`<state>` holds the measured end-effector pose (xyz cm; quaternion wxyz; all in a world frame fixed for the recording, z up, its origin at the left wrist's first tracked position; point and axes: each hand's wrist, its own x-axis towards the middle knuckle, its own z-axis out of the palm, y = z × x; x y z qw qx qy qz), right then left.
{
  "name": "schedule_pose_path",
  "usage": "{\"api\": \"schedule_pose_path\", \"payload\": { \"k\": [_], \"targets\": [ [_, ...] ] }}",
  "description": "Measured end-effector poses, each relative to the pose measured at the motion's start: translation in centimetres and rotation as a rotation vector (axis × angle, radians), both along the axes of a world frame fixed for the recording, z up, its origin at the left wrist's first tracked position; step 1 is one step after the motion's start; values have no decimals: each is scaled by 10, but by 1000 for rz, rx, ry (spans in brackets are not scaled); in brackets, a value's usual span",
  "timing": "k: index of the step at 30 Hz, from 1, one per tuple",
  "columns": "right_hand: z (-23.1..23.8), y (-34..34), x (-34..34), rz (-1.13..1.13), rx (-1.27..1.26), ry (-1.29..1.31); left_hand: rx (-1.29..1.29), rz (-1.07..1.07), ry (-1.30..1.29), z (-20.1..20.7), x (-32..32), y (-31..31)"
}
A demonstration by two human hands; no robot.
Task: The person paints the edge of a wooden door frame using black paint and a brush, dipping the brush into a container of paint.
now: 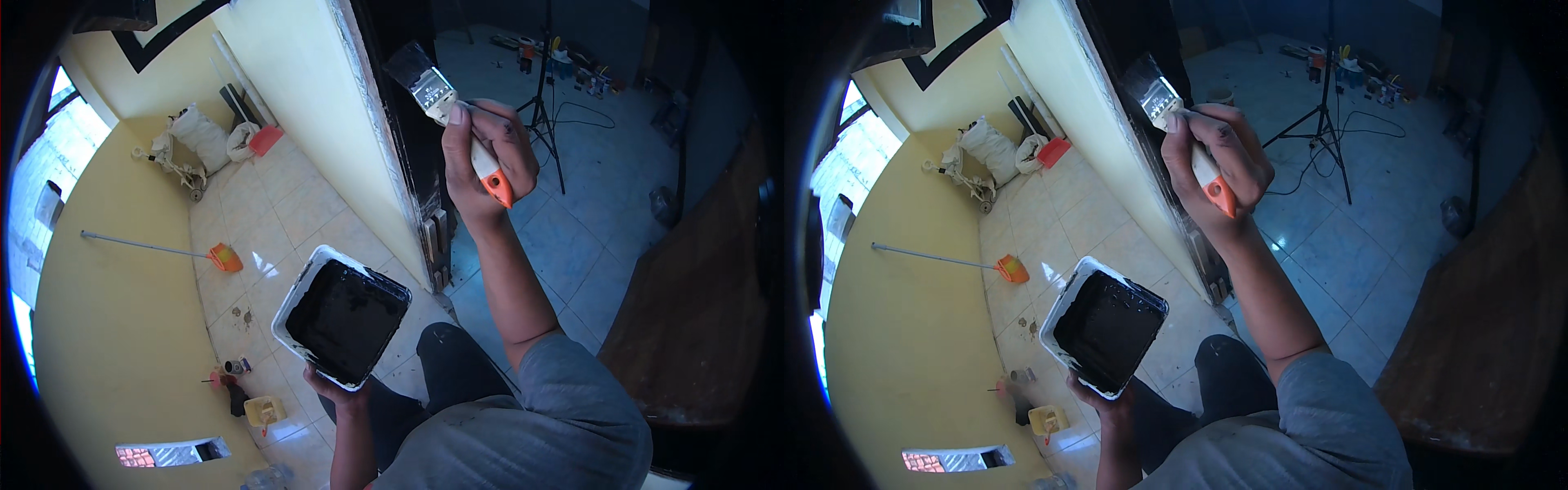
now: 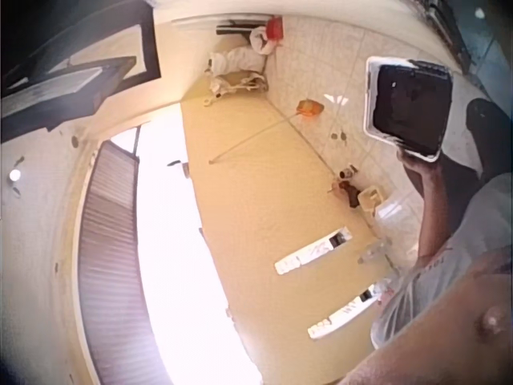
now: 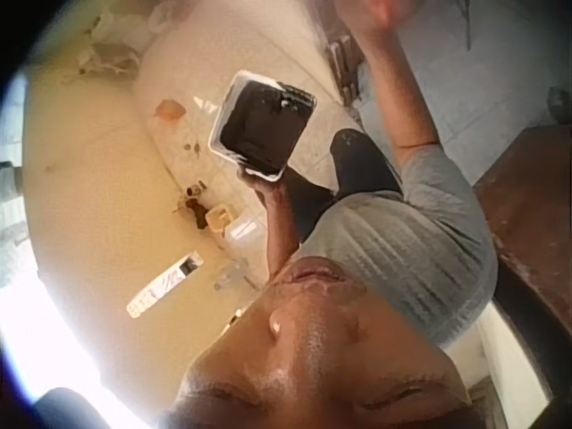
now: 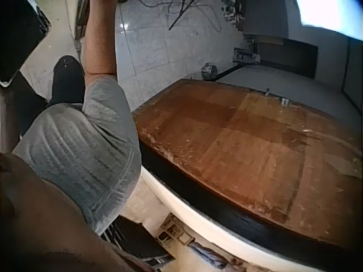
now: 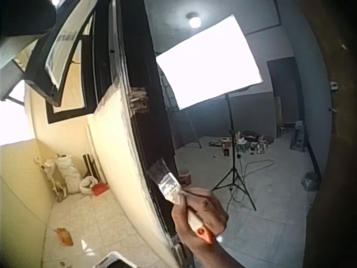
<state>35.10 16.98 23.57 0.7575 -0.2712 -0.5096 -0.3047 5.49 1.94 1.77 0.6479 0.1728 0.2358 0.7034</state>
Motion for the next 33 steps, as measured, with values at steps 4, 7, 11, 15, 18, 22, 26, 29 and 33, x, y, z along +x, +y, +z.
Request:
{"api": "schedule_pose_path", "payload": {
  "k": [4,7,11,15,18,22,26,29,33],
  "targets": [
    [-67,-1,3,-80,-194,-229,-14,6,-18,-5,1,-1],
    [-77,-13,0,-45,-282,-260,-5,40,-4,0,2,1],
    [-38,-15,-18,-115,-150,-268,-52,-3,-79,-3,5,0],
    [-36,-11,-19,-167,-175,-353,-41,19,-117,2,14,0],
    [-47,-27,-22,-148,-312,-349,-23,43,-110,5,10,-1],
    [-34,-22,-22,-244,-229,-354,-56,1,-118,-14,-1,-3],
    [-47,-32,-13,-197,-465,-449,-37,-10,-114,-13,2,-5],
    [-31,-31,-25,-200,-332,-389,-20,3,-84,-18,-2,-2],
    [-37,-17,-32,-203,-372,-465,-40,-59,-91,-31,-7,-2]
  ]
}}
